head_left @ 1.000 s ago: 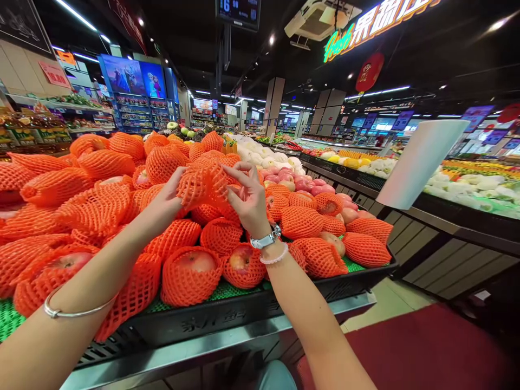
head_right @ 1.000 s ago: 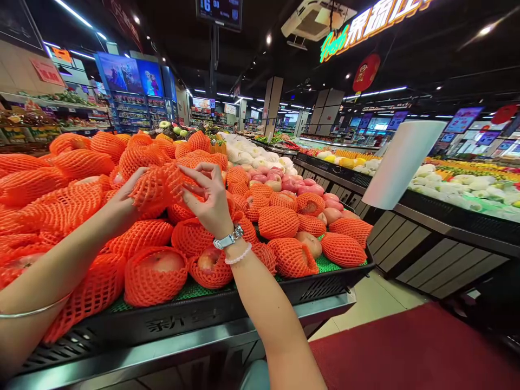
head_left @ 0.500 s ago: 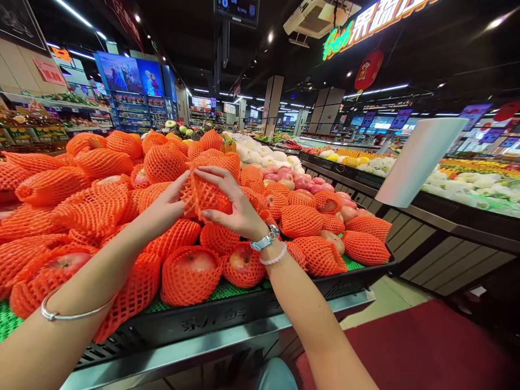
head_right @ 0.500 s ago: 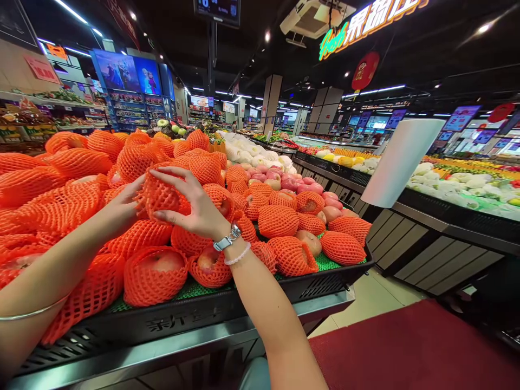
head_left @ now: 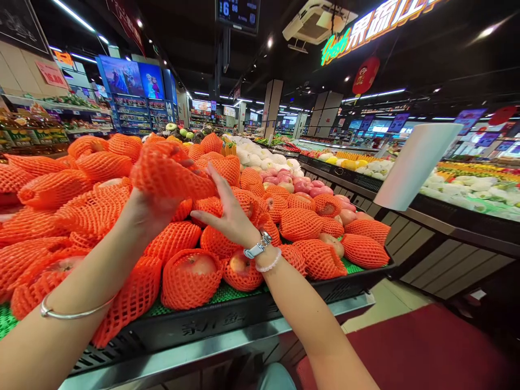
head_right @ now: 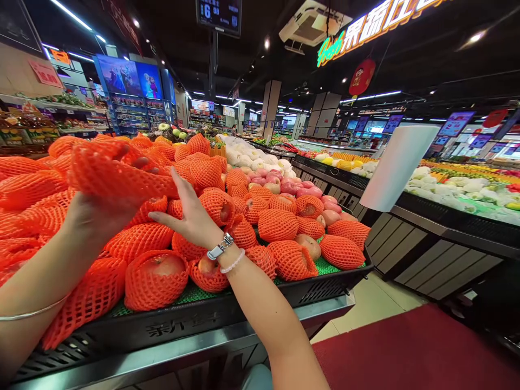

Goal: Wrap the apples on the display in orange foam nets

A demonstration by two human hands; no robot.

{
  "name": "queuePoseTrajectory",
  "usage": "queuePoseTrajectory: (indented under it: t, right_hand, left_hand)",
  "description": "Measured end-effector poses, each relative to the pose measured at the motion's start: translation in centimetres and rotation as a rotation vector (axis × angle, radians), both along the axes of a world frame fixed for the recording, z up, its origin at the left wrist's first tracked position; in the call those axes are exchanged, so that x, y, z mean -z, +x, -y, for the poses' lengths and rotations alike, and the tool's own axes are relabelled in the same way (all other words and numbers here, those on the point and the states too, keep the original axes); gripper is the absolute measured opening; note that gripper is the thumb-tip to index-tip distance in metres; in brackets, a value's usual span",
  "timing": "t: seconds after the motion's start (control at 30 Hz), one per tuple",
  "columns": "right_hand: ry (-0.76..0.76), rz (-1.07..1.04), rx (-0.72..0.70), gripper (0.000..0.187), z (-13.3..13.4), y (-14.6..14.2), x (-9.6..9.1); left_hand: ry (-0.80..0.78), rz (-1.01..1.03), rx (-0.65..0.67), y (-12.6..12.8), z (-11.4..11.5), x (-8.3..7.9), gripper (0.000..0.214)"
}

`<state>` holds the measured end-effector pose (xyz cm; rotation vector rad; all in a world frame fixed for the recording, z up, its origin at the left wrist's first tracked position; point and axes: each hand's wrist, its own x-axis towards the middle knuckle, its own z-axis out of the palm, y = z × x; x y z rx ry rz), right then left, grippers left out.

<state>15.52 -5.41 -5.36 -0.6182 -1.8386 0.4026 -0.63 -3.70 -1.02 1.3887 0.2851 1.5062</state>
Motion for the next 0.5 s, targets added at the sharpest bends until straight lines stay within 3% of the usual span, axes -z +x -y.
queuePoseTrajectory:
  t: [0.13, 0.2, 0.37, 0.5]
  right_hand:
    - [-0.313, -0.015, -0.219, 0.102, -0.59, -0.31, 0.36]
    - [-0.372, -0.047, -0.249, 0.103, -0.87, -0.09, 0.18]
    - [-0.270, 0.032, -0.142, 0.087, -0.65, 0.58, -0.39]
    - [-0.071, 0.168, 0.144, 0.066, -0.03, 0.27, -0.21]
  left_hand:
    - [0.033, 0.083, -0.062, -0.49, -0.32, 0.06, 0.045]
    - [0.028, 0.098, -0.022, -0.55, -0.49, 0.19, 0.040]
    - [0.029, 0.098, 0.072, -0.61, -0.45, 0.32, 0.031]
    - [-0.052, 0.109, 0.046, -0.82, -0.33, 0.17, 0.028]
